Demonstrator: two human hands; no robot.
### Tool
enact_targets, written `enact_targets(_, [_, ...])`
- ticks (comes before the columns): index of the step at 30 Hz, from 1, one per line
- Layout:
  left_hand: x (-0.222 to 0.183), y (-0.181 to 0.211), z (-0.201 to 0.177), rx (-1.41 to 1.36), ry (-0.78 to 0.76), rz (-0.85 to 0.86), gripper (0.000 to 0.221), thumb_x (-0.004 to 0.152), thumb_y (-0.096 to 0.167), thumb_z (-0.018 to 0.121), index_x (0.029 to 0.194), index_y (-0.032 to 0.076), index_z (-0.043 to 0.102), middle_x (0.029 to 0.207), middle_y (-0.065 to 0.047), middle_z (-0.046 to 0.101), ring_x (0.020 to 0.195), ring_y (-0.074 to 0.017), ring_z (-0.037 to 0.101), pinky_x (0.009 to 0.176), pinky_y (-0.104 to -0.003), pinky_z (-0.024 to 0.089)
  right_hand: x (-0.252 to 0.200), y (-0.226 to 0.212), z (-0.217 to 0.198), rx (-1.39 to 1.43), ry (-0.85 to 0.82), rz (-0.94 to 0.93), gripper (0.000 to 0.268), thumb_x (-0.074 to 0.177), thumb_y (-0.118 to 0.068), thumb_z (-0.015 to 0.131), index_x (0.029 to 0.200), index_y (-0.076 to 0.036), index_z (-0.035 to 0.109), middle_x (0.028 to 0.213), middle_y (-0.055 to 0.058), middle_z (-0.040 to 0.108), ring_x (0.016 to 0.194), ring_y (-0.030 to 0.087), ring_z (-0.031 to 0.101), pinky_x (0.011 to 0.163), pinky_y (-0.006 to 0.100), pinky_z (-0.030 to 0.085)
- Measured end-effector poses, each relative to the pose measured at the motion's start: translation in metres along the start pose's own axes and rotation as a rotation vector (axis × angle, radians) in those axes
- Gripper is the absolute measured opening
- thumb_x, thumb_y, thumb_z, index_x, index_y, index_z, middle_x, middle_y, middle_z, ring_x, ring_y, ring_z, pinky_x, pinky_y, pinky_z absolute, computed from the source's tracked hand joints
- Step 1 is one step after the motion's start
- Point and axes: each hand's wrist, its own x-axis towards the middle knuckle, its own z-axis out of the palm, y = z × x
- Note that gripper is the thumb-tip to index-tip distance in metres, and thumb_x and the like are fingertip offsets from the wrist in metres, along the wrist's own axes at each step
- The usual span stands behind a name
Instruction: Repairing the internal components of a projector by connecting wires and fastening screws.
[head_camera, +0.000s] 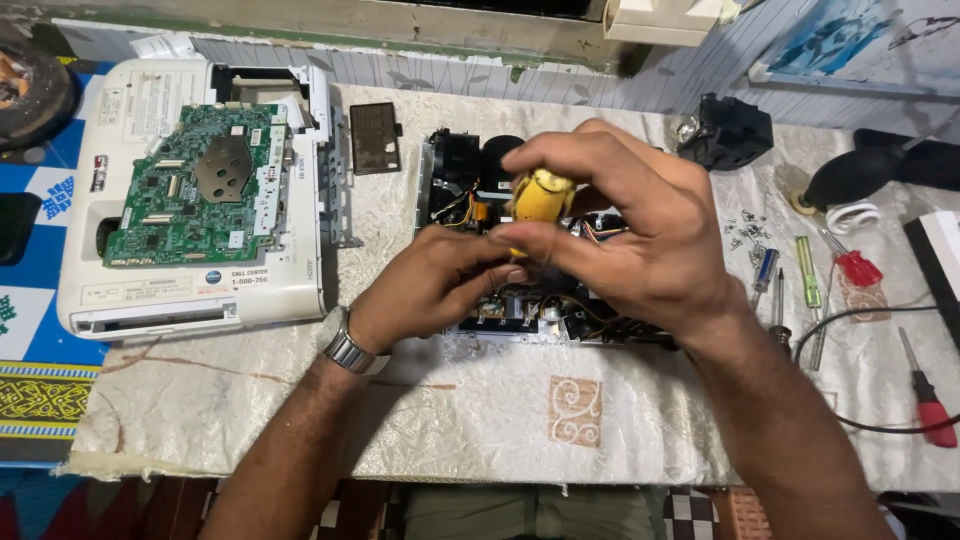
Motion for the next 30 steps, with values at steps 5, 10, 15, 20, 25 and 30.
enact_targets(5, [-0.002, 0.001, 0.001, 0.009, -0.049, -0.002, 0.031, 0.103, 0.033, 0.052, 0.114, 0.01, 0.07, 0.082, -0.007, 0.075, 0.069, -0.0217, 0.069, 0.07, -0.039, 0.056, -0.008, 0.004, 0.015, -0.106, 0.109, -0.052, 0.039, 0.094, -0.024, 0.083, 0.113, 0.003, 0.062, 0.096, 0.012, 0.065, 0.08, 0.02, 0.06, 0.068, 0.028, 0.054])
enact_targets(10, [-0.002, 0.002, -0.005, 0.015, -0.01, 0.042, 0.028, 0.104, 0.029, 0.05, 0.112, 0.009, 0.068, 0.097, -0.005, 0.076, 0.082, -0.0281, 0.068, 0.078, -0.042, 0.049, -0.001, 0.001, -0.004, 0.45, -0.258, 0.036, 0.056, 0.11, -0.011, 0.058, 0.155, -0.006, 0.025, 0.158, 0.024, 0.04, 0.155, 0.037, 0.051, 0.134, 0.049, 0.054])
enact_targets(15, [0.002, 0.007, -0.009, -0.088, -0.044, 0.045, 0.033, 0.104, 0.026, 0.054, 0.131, 0.01, 0.064, 0.119, -0.009, 0.077, 0.089, -0.0259, 0.077, 0.083, -0.039, 0.056, -0.007, 0.015, 0.003, 0.166, -0.153, 0.048, 0.045, 0.101, -0.013, 0.074, 0.136, -0.002, 0.049, 0.127, 0.017, 0.061, 0.095, 0.023, 0.078, 0.084, 0.025, 0.073])
enact_targets(20, [0.002, 0.005, -0.004, -0.097, -0.076, -0.019, 0.029, 0.103, 0.025, 0.052, 0.115, 0.007, 0.071, 0.103, -0.01, 0.078, 0.089, -0.0258, 0.074, 0.086, -0.04, 0.056, -0.012, 0.014, 0.021, -0.222, 0.065, 0.069, 0.051, 0.096, -0.032, 0.086, 0.117, 0.001, 0.055, 0.099, 0.009, 0.056, 0.076, 0.018, 0.062, 0.063, 0.023, 0.061])
enact_targets(25, [0.004, 0.011, -0.008, -0.135, -0.076, 0.004, 0.031, 0.104, 0.028, 0.051, 0.113, 0.006, 0.071, 0.09, -0.008, 0.077, 0.075, -0.022, 0.072, 0.073, -0.037, 0.055, 0.0, -0.004, 0.0, 0.061, -0.114, 0.249, 0.05, 0.092, -0.028, 0.079, 0.124, 0.0, 0.053, 0.111, 0.011, 0.061, 0.087, 0.016, 0.067, 0.075, 0.022, 0.061])
enact_targets(30, [0.004, 0.01, -0.009, -0.114, -0.046, -0.003, 0.033, 0.101, 0.032, 0.057, 0.121, 0.008, 0.068, 0.085, -0.005, 0.075, 0.062, -0.0152, 0.063, 0.063, -0.032, 0.052, 0.004, -0.013, 0.002, 0.068, -0.099, 0.314, 0.049, 0.094, -0.015, 0.079, 0.128, 0.001, 0.049, 0.107, 0.012, 0.068, 0.092, 0.018, 0.075, 0.083, 0.022, 0.065])
